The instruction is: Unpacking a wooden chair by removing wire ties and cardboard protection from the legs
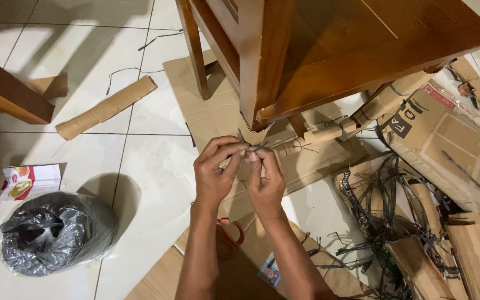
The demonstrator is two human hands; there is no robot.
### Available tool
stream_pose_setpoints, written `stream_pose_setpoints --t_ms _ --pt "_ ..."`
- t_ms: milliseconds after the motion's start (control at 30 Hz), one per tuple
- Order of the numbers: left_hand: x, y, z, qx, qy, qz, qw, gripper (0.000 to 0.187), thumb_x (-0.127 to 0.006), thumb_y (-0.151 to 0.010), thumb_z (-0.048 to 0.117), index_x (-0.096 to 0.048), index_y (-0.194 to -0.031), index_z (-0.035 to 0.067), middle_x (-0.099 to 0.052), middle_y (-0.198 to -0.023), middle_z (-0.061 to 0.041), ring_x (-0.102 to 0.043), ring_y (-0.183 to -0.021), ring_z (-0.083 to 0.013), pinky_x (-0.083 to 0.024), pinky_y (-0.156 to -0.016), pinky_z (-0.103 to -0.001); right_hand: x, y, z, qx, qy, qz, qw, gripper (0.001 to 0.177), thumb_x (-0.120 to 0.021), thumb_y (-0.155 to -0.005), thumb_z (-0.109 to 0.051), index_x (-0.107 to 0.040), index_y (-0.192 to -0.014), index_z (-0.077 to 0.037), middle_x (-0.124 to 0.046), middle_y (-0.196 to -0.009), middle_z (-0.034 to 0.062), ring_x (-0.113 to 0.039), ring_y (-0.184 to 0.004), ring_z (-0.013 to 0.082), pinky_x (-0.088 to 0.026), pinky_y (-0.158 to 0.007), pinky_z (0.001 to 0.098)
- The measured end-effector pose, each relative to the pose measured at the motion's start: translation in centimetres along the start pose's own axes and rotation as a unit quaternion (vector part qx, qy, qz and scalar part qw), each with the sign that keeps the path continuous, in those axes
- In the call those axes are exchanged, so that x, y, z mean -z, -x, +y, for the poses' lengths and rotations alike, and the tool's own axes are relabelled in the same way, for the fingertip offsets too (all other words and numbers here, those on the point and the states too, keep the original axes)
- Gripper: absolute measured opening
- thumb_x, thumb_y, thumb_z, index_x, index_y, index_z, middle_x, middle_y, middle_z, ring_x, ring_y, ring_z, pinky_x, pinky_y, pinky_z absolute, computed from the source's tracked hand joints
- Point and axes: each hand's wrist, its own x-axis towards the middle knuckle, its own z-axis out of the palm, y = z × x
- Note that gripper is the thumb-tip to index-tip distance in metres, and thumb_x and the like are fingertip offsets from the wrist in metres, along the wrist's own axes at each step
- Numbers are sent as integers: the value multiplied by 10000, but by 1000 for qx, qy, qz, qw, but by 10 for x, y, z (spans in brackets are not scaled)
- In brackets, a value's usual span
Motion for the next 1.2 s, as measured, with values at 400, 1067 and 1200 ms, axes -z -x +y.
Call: stream_pose_setpoints --t_ms 400,1067,1200 --pt "5 -9 2 -61 -47 -54 996 122 -723 -910 -18 -790 -946 79 -759 -918 -89 -748 -878 -297 -611 -793 -417 4 4 3 -28 15 13 999 120 -616 -1020 -61 -723 -970 -40 -718 -730 120 -763 -758 319 -601 -669 358" --pt "-5 1 -8 -94 -61 -5 994 110 -689 -936 -30 -757 -978 46 -729 -920 -89 -743 -931 -305 -617 -794 -403 -1 11 11 -33 54 65 996 156 -722 -926 1 -789 -1048 -67 -780 -813 106 -775 -703 219 -630 -660 313" --pt "-6 2 -9 -97 -53 -2 994 107 -689 -939 -22 -763 -977 46 -737 -930 -90 -746 -941 -300 -622 -804 -404 -4 13 0 -55 43 67 995 164 -684 -938 2 -782 -1059 -48 -782 -820 108 -781 -729 211 -646 -683 313"
